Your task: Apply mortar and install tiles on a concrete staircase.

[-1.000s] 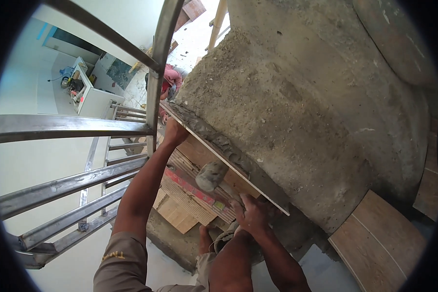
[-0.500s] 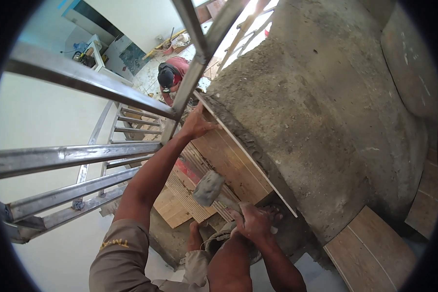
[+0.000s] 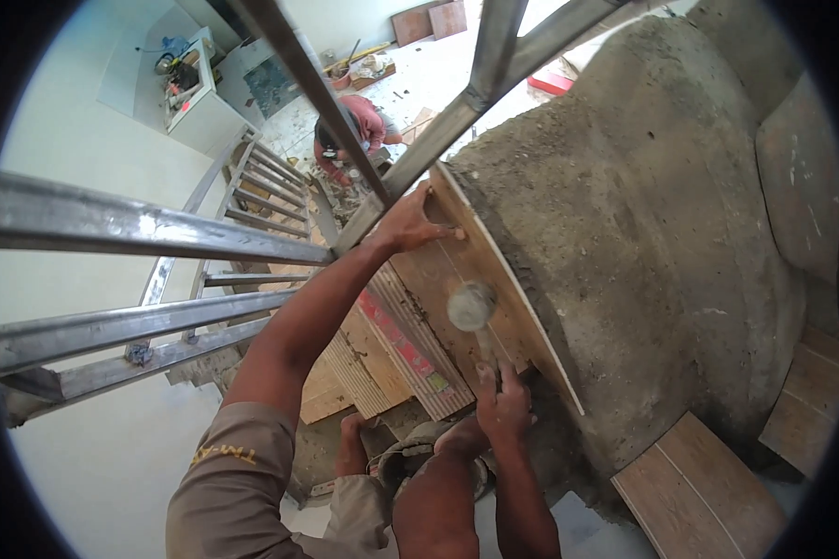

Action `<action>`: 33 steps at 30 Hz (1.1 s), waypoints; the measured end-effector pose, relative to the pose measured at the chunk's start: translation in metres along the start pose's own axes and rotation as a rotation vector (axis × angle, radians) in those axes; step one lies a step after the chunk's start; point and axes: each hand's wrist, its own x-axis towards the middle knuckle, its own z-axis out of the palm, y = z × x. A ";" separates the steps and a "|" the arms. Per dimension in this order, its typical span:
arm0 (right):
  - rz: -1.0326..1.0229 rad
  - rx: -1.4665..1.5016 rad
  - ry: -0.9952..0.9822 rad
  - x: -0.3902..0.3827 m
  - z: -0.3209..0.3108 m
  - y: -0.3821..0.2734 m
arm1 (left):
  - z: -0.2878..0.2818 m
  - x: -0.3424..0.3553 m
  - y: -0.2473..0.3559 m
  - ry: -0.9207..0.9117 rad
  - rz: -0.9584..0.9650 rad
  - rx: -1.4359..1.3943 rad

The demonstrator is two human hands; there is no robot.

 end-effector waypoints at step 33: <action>0.288 0.052 0.530 -0.045 -0.067 0.010 | 0.013 0.009 -0.024 0.053 -0.024 0.023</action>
